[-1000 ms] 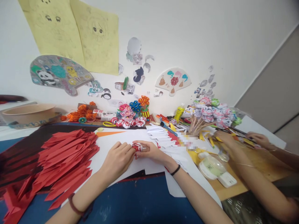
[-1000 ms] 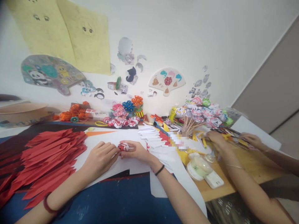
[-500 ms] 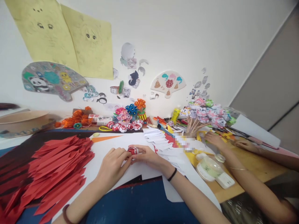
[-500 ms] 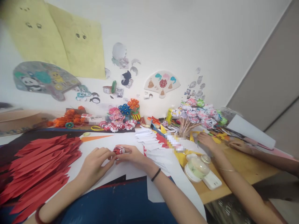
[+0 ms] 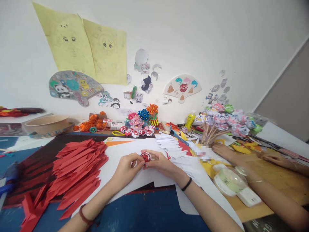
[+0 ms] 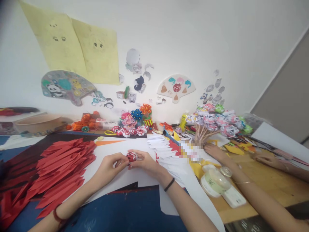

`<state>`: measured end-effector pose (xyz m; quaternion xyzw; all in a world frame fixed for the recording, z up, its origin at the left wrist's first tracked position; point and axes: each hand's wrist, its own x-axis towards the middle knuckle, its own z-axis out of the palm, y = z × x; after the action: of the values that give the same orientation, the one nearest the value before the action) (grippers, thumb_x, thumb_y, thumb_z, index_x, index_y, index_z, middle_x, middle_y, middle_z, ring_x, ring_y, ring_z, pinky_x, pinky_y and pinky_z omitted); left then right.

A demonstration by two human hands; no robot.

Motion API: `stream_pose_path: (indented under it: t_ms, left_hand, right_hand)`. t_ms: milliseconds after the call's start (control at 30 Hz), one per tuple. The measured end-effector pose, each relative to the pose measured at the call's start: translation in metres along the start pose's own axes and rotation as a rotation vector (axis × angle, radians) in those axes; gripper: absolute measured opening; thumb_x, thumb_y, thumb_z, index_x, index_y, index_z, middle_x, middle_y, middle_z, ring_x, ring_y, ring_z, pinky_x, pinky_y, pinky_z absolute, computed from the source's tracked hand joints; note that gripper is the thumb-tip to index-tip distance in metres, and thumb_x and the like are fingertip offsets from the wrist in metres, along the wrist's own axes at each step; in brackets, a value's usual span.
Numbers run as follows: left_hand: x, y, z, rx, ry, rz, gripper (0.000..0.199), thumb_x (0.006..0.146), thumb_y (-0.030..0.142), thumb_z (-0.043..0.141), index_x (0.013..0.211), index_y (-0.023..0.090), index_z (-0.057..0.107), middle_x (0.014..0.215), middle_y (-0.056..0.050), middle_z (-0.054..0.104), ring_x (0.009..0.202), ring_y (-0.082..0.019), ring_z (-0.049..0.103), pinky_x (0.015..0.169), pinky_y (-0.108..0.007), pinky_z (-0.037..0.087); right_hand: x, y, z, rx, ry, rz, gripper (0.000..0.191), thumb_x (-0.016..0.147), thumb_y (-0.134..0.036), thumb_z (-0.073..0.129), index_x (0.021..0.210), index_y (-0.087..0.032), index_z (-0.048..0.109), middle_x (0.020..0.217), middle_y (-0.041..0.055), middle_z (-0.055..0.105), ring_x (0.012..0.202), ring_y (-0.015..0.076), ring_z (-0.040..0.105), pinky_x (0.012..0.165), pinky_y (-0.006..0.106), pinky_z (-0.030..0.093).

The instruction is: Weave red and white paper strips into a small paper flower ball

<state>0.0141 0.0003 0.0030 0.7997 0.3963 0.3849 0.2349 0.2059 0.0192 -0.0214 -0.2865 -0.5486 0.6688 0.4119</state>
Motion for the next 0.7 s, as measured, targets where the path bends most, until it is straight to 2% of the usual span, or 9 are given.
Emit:
stream_pose_path:
  t_ms: [200, 300, 500, 700]
  left_hand:
    - [0.0011, -0.0012, 0.0028, 0.052, -0.032, -0.072, 0.015, 0.082, 0.021, 0.057, 0.073, 0.019, 0.068, 0.07, 0.002, 0.066, 0.062, -0.012, 0.053, 0.061, -0.024, 0.038]
    - [0.0006, -0.0029, 0.0049, 0.092, -0.039, -0.083, 0.013, 0.08, 0.018, 0.057, 0.073, 0.019, 0.068, 0.07, 0.002, 0.066, 0.063, -0.012, 0.053, 0.063, -0.024, 0.038]
    - [-0.0026, -0.0063, 0.0051, 0.211, -0.033, 0.007, 0.013, 0.083, 0.017, 0.058, 0.076, 0.021, 0.068, 0.074, 0.002, 0.065, 0.071, -0.013, 0.055, 0.067, -0.025, 0.036]
    - [-0.002, -0.0084, 0.001, 0.285, -0.072, 0.091, 0.014, 0.088, 0.02, 0.059, 0.081, 0.024, 0.07, 0.075, 0.002, 0.065, 0.074, -0.015, 0.054, 0.07, -0.026, 0.035]
  right_hand:
    - [0.0014, 0.0043, -0.0041, -0.137, 0.031, -0.028, 0.065, 0.062, -0.021, 0.084, 0.123, -0.021, 0.061, 0.107, 0.0053, 0.068, 0.094, 0.0192, 0.064, 0.084, 0.033, 0.05]
    - [0.001, 0.0047, -0.0055, -0.167, 0.023, -0.025, 0.068, 0.062, -0.024, 0.085, 0.125, -0.022, 0.06, 0.106, 0.0041, 0.069, 0.091, 0.0188, 0.065, 0.083, 0.032, 0.05]
    - [0.0006, 0.0038, -0.0057, -0.174, 0.01, -0.032, 0.064, 0.065, -0.024, 0.083, 0.125, -0.023, 0.059, 0.106, 0.0037, 0.069, 0.091, 0.0188, 0.065, 0.083, 0.033, 0.05]
    - [0.001, 0.0043, -0.0058, -0.165, 0.02, -0.02, 0.069, 0.063, -0.023, 0.084, 0.126, -0.024, 0.058, 0.111, 0.0043, 0.067, 0.093, 0.0198, 0.066, 0.085, 0.034, 0.05]
